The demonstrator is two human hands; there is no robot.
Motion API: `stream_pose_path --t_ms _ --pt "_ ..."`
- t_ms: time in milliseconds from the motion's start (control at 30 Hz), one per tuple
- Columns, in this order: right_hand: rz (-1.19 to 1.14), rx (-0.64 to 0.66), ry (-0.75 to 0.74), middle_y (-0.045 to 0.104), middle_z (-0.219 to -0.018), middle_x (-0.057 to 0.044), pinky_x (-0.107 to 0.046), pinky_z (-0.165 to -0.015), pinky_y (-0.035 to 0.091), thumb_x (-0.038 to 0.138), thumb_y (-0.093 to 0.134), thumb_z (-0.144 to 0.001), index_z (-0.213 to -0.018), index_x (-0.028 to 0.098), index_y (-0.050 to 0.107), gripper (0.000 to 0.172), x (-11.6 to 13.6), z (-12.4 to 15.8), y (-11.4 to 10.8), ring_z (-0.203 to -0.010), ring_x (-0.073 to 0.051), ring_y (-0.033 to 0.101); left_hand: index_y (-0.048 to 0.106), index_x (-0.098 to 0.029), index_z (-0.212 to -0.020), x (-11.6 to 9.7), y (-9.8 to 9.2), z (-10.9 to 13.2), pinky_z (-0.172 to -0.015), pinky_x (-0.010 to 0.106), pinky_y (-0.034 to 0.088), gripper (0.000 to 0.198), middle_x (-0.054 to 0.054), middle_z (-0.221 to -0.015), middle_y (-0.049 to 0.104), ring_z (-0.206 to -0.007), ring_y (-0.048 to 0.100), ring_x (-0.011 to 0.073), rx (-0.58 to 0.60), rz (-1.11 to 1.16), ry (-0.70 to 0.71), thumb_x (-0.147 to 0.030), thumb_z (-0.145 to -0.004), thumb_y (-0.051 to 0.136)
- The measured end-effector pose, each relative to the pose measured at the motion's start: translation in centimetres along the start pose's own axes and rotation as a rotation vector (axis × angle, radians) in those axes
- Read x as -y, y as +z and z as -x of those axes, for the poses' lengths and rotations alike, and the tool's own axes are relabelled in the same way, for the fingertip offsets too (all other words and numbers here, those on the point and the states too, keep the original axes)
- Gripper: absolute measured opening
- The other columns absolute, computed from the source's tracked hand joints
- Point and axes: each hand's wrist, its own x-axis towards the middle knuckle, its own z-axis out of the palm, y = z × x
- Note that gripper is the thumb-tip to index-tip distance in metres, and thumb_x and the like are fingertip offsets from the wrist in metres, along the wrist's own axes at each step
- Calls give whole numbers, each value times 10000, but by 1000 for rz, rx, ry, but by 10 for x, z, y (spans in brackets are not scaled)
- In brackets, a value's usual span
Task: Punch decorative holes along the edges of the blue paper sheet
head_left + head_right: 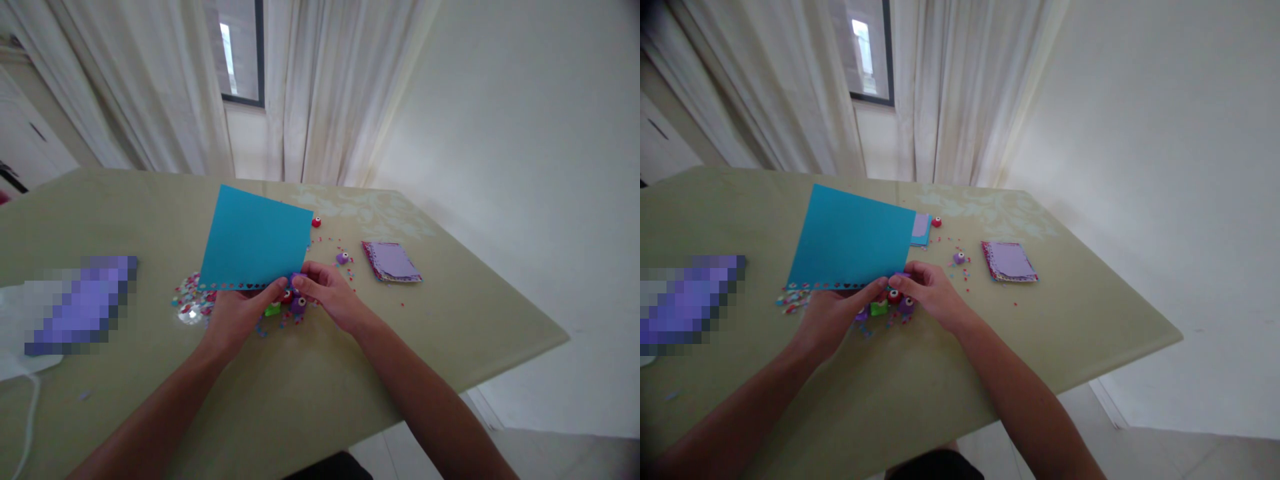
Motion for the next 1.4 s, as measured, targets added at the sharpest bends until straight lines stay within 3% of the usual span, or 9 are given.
stream_pose_path --t_ms 333,633,767,867,967,1100,1200,1300,1400 --pt "-67 3 5 734 -902 -17 -310 -761 552 616 914 -778 -991 221 738 482 -5 -1 2 -842 -191 674 844 -211 -886 -5 1 1 -868 443 653 310 74 -970 864 -902 816 325 24 24 -17 -504 -785 833" --pt "-86 9 35 754 -872 -20 -307 -734 557 575 941 -756 -1005 208 764 478 -5 0 3 -780 -178 688 816 -208 -815 -6 1 3 -769 415 651 320 70 -858 851 -811 808 319 3 44 -27 -524 -771 833" --pt "-31 -88 -1 755 -926 -19 -290 -729 533 532 928 -780 -1051 223 748 449 -1 -3 -8 -793 -163 669 800 -195 -829 -3 0 1 -743 401 647 360 72 -799 835 -765 801 310 -64 36 -39 -545 -763 850" --pt "159 -274 -127 760 -983 -32 -307 -785 538 454 884 -819 -1059 231 737 360 2 -6 -28 -857 -179 677 802 -188 -818 -1 -3 0 -732 411 655 406 87 -773 829 -743 806 317 -86 41 -109 -586 -755 854" --pt "588 -417 -226 758 -1040 -62 -341 -833 534 311 763 -885 -1132 216 770 265 1 -9 -51 -868 -194 668 812 -197 -786 0 -4 0 -741 425 660 413 97 -774 832 -752 813 328 -85 11 -120 -609 -769 830" --pt "1030 -384 -124 775 -1130 -123 -387 -919 523 129 688 -856 -1248 157 750 398 -7 -9 -63 -968 -240 695 807 -222 -751 2 -2 -2 -751 426 657 398 95 -778 834 -764 814 330 -90 -28 -113 -619 -768 807" --pt "1148 -293 -43 793 -1093 -147 -396 -933 518 135 699 -870 -1149 136 768 288 -13 -9 -60 -997 -269 713 790 -232 -739 7 -2 -4 -717 413 648 416 93 -754 826 -747 808 326 -92 -8 -155 -648 -744 801" --pt "1137 -215 -55 800 -1083 -137 -379 -909 524 216 727 -901 -1095 158 787 211 -16 -10 -60 -951 -254 717 785 -225 -758 13 -3 -6 -714 403 638 437 94 -758 825 -760 809 322 -88 9 -171 -661 -738 797" --pt "1118 -327 -103 789 -1092 -125 -366 -898 530 245 667 -957 -1167 163 777 251 -14 -12 -72 -918 -232 708 785 -219 -759 16 -5 -5 -738 401 627 459 94 -760 824 -774 809 320 -93 -8 -186 -677 -738 790"
